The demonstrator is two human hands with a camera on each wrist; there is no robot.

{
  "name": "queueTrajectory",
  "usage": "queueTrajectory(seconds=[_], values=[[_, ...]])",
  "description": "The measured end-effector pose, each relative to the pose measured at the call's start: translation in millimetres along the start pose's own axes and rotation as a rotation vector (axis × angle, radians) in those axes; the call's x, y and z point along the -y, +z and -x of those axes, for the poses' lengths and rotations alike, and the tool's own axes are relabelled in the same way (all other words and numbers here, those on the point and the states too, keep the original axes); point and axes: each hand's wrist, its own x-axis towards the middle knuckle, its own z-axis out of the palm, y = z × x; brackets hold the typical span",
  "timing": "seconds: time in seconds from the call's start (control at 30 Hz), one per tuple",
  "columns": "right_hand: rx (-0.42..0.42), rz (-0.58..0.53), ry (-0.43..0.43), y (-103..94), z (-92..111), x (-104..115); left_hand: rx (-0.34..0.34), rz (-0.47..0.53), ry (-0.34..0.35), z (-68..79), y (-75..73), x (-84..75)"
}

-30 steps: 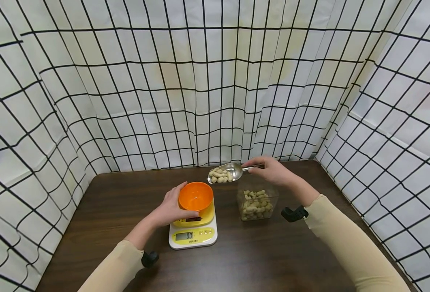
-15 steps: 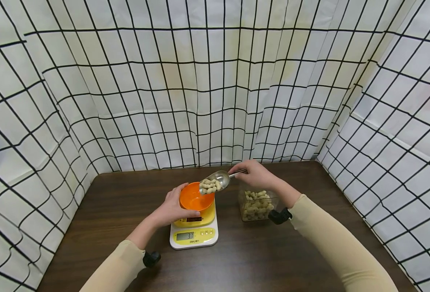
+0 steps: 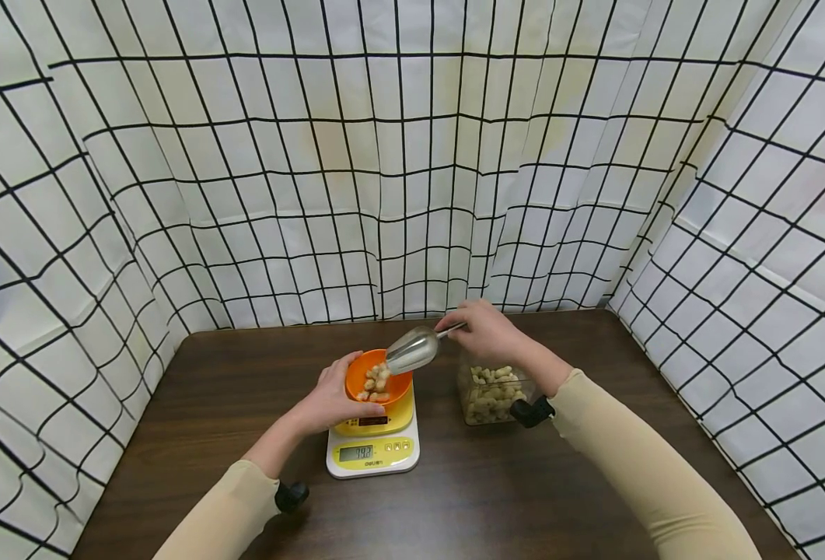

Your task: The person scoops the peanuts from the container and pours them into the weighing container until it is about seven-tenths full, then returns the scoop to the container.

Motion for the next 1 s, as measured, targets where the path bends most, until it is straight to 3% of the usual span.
queueTrajectory(seconds=[0.4, 0.67, 0.8, 1.0], values=[[-0.037, -0.031, -0.037, -13.9, 7, -8, 0.009, 0.006, -0.01, 0.7, 0.4, -3.4], [-0.05, -0.124, -0.018, -35.2, 24, -26, 0.008, -0.01, 0.001, 5.7, -4.0, -10.1], [-0.064, -0.128, -0.006, -49.6, 36, -36, -0.018, -0.003, 0.024, 7.0, -9.8, -19.8], [-0.09, -0.087, 0.038, -71.1, 57, -53, -0.035, -0.003, 0.105, 7.3, -13.1, -51.3]])
